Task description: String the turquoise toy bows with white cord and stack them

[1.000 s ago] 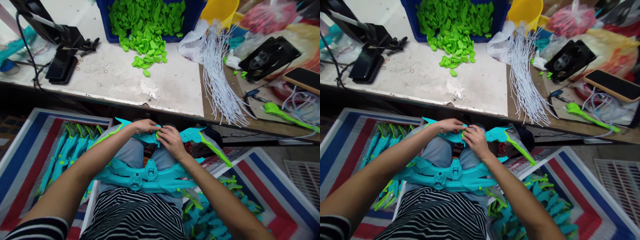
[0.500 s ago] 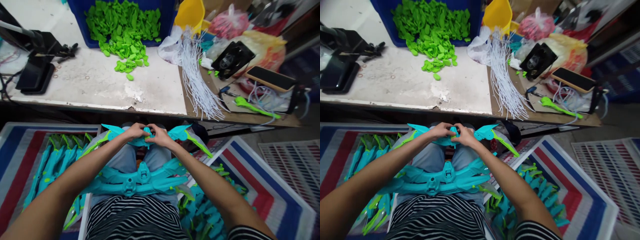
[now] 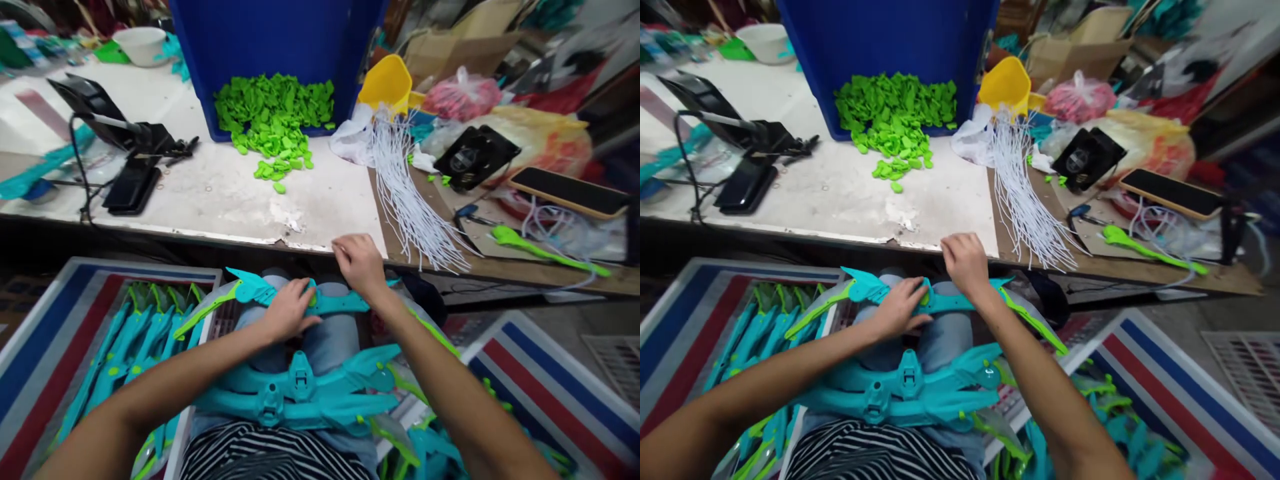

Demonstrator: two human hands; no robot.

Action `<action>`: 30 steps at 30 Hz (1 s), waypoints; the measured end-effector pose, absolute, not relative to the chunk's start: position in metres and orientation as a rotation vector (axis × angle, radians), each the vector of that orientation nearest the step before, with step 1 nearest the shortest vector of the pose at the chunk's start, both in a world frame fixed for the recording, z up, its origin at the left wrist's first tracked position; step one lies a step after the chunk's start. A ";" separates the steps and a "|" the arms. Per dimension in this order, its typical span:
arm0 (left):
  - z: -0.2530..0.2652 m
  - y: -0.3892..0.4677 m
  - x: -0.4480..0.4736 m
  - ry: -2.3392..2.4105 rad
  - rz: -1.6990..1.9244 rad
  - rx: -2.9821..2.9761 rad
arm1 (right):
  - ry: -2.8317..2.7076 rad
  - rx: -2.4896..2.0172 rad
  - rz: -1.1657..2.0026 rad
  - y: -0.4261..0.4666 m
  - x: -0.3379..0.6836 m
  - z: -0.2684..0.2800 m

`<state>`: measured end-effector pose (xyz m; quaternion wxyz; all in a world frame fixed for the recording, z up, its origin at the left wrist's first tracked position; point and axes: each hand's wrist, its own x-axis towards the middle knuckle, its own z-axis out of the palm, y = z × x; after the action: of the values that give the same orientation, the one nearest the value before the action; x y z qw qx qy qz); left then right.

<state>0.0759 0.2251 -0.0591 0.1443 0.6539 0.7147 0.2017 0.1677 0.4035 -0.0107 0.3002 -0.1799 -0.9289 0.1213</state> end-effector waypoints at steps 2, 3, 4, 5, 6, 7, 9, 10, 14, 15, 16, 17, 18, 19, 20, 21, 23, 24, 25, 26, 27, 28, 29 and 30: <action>-0.062 0.222 0.081 2.061 0.391 1.979 | -2.499 -0.457 0.279 0.425 0.124 -0.003; -0.062 0.222 0.082 2.073 0.297 1.989 | -2.524 -0.450 0.286 0.432 0.099 0.000; -0.061 0.223 0.082 2.089 0.215 1.980 | -2.560 -0.453 0.307 0.437 0.073 0.002; -0.060 0.225 0.081 2.107 0.154 1.958 | -2.597 -0.480 0.331 0.439 0.048 0.004; -0.057 0.228 0.079 2.117 0.115 1.932 | -2.630 -0.538 0.347 0.439 0.026 0.005; -0.053 0.232 0.076 2.115 0.100 1.909 | -2.658 -0.615 0.350 0.438 0.007 0.006; -0.044 0.239 0.069 2.081 0.132 1.877 | -2.692 -0.766 0.309 0.434 -0.020 0.009; -0.039 0.242 0.064 2.053 0.166 1.860 | -2.704 -0.809 0.279 0.433 -0.026 0.010; -0.022 0.254 0.038 1.875 0.298 1.704 | -2.799 -0.688 0.253 0.443 -0.007 0.015; -0.020 0.257 0.031 1.799 0.311 1.649 | -2.842 -0.590 0.266 0.449 0.008 0.016; -0.020 0.260 0.025 1.709 0.321 1.596 | -2.887 -0.476 0.284 0.456 0.025 0.017; -0.021 0.263 0.020 1.614 0.332 1.546 | -2.930 -0.358 0.306 0.463 0.043 0.018; -0.023 0.265 0.016 1.528 0.347 1.493 | -2.965 -0.257 0.330 0.469 0.062 0.018; -0.026 0.268 0.013 1.457 0.362 1.438 | -2.988 -0.182 0.352 0.473 0.080 0.018; -0.030 0.271 0.012 1.405 0.378 1.378 | -2.994 -0.139 0.370 0.476 0.096 0.017; -0.034 0.273 0.012 1.372 0.393 1.315 | -2.979 -0.127 0.380 0.476 0.109 0.016; -0.041 0.276 0.013 1.345 0.419 1.221 | -2.889 -0.202 0.358 0.471 0.126 0.009; -0.044 0.277 0.014 1.342 0.430 1.208 | -2.826 -0.284 0.325 0.465 0.129 0.005; -0.046 0.278 0.014 1.348 0.442 1.215 | -2.764 -0.384 0.281 0.459 0.129 0.000; -0.046 0.278 0.015 1.365 0.458 1.230 | -2.711 -0.486 0.232 0.453 0.127 -0.005; -0.047 0.278 0.015 1.386 0.474 1.244 | -2.671 -0.575 0.187 0.447 0.124 -0.009; -0.047 0.278 0.015 1.408 0.495 1.248 | -2.642 -0.644 0.153 0.442 0.120 -0.011; -0.047 0.277 0.015 1.427 0.519 1.239 | -2.618 -0.685 0.138 0.436 0.117 -0.013; -0.046 0.277 0.014 1.440 0.543 1.222 | -2.597 -0.697 0.148 0.431 0.116 -0.013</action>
<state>0.0140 0.2767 -0.0464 0.5548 0.5173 0.6097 0.2298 0.1161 0.4311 -0.0131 0.2222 -0.2524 -0.9403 0.0536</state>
